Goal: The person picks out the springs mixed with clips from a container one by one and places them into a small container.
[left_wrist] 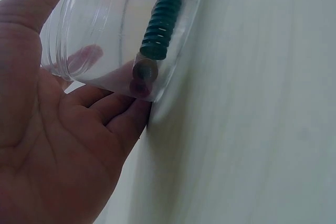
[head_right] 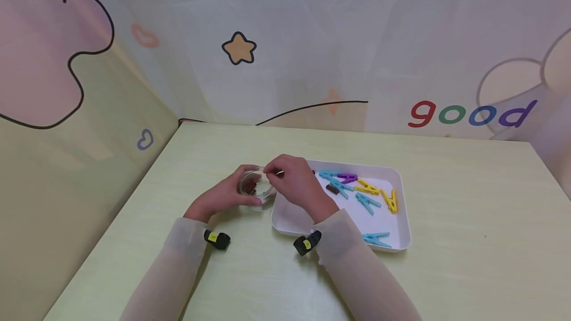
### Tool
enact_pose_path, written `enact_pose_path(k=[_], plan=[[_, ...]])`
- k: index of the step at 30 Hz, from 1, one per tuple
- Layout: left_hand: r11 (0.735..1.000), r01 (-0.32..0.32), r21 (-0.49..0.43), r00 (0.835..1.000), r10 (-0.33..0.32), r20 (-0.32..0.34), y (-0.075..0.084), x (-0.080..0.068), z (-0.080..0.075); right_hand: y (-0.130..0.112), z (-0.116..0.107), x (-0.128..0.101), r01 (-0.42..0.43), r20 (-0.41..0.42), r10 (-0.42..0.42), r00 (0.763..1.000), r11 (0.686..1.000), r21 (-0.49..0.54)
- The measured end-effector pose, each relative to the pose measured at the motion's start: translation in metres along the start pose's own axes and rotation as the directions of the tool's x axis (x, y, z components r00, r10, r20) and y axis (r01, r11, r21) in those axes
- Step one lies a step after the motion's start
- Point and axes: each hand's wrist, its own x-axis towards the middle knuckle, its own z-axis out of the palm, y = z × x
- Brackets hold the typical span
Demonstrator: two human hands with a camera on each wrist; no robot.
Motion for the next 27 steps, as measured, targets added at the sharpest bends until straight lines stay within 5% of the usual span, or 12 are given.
enact_pose_path(k=[17,27], plan=[[1.000,0.023,-0.005,1.000,-0.023,-0.006,0.005,-0.002,0.000,0.001,-0.014,0.001,0.026,-0.078,-0.025,0.997,0.999,0.020],[1.000,0.024,0.006,1.000,-0.024,-0.011,0.004,-0.001,0.000,0.002,-0.027,0.000,-0.052,-0.099,0.053,0.994,0.999,0.012]])
